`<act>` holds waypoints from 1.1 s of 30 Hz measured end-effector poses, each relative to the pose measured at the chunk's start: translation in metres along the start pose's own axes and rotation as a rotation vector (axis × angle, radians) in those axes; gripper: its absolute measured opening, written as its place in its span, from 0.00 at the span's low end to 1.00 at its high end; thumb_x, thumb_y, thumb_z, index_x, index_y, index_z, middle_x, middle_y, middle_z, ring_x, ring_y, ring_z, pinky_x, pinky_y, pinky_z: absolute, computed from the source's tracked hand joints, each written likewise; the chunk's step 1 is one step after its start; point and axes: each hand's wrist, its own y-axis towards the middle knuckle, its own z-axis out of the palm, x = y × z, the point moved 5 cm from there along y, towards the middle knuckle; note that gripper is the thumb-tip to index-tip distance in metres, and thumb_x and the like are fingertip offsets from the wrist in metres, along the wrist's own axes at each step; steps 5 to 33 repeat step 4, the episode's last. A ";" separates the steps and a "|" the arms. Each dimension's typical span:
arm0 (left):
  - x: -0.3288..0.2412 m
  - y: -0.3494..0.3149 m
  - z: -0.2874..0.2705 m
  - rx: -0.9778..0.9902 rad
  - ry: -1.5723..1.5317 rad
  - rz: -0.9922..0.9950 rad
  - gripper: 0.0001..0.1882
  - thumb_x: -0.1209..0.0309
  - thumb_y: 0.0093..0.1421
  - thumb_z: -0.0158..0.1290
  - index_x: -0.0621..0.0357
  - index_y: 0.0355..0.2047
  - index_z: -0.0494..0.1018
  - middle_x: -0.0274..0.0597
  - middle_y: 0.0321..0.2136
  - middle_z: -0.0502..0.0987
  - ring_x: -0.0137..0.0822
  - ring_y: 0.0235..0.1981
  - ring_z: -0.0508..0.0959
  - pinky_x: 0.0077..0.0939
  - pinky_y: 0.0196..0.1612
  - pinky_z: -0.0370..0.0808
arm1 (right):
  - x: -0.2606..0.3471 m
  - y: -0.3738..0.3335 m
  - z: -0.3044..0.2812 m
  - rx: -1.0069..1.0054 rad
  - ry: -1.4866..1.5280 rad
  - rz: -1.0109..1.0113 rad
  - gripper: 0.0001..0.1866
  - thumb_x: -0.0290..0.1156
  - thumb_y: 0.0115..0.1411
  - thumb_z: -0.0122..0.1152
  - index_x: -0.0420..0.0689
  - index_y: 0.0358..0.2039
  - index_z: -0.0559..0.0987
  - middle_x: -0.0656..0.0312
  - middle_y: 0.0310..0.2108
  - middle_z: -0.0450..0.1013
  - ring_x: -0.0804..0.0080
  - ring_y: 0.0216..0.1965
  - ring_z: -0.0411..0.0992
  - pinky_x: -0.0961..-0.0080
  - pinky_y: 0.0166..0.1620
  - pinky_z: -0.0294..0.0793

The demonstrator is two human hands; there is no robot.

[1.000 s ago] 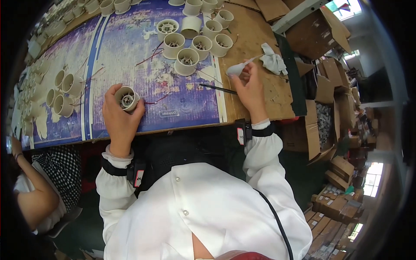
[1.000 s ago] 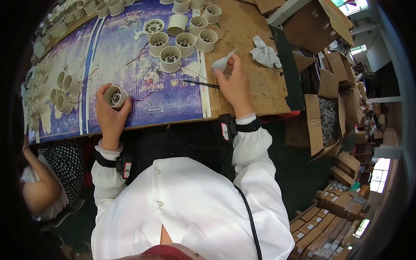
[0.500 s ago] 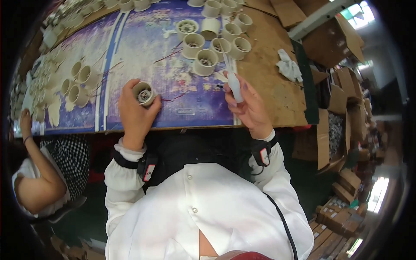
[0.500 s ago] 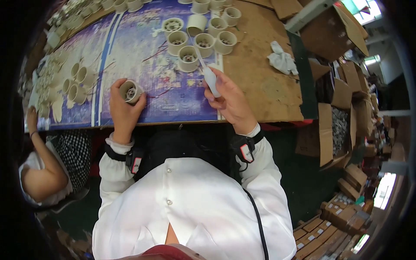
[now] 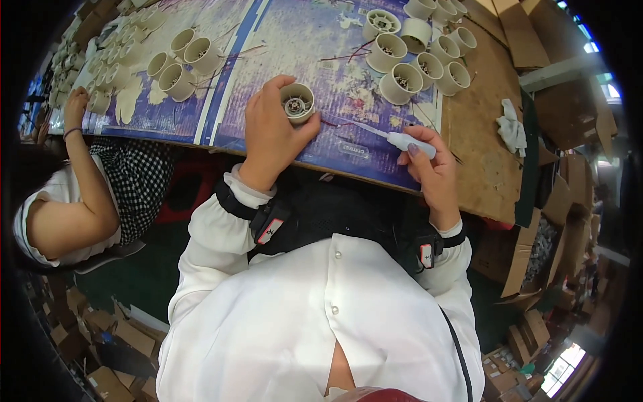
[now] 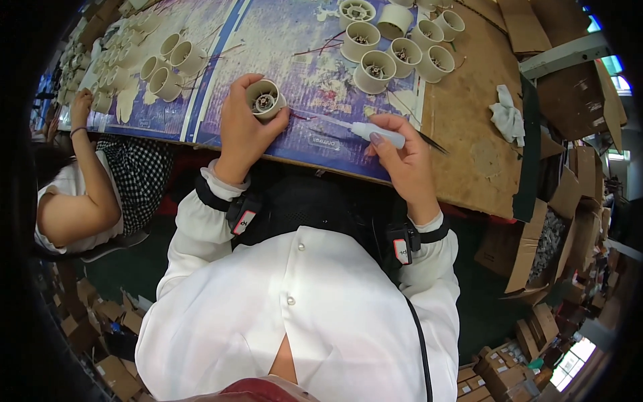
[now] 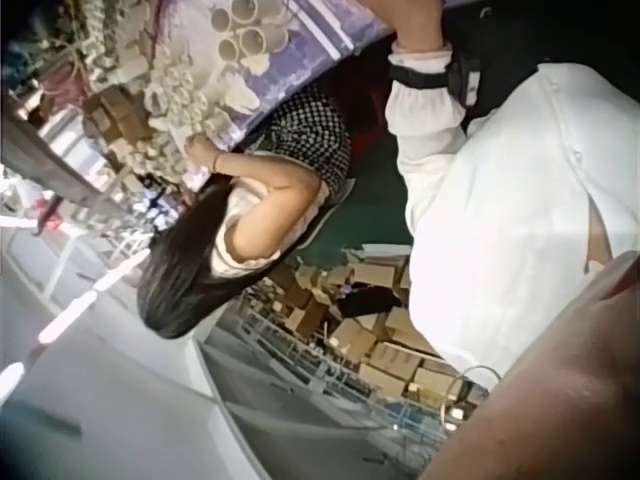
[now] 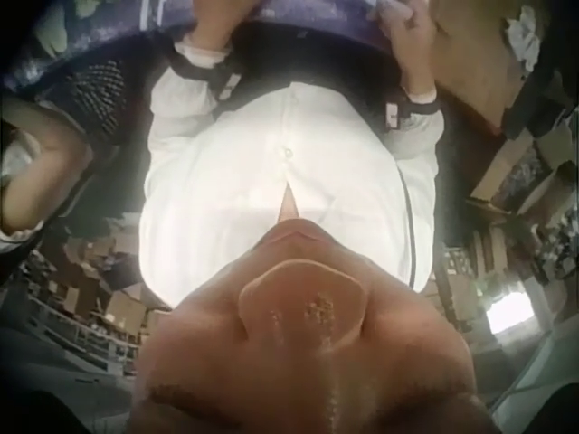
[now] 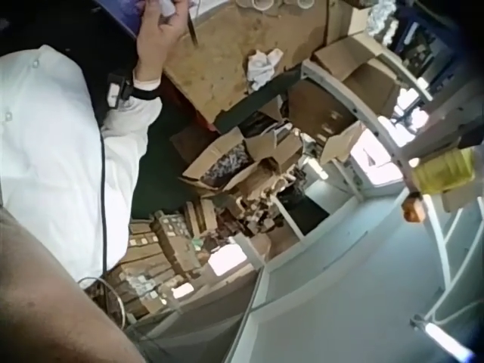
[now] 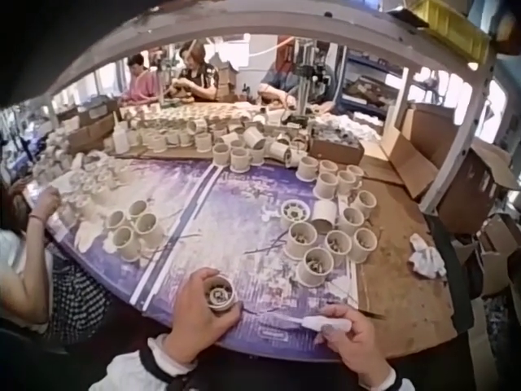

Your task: The person applies glue to a plastic housing, uses tweezers to position and press the wires into place, and then sets the housing down to repeat the process with another unit.

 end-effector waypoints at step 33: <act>0.000 -0.001 0.000 0.012 0.022 0.010 0.32 0.69 0.47 0.68 0.59 0.51 0.66 0.47 0.39 0.78 0.48 0.40 0.78 0.38 0.44 0.74 | -0.005 0.007 0.002 -0.042 -0.121 -0.158 0.19 0.33 0.69 0.56 0.41 0.57 0.71 0.63 0.33 0.75 0.86 0.29 0.68 0.91 0.28 0.60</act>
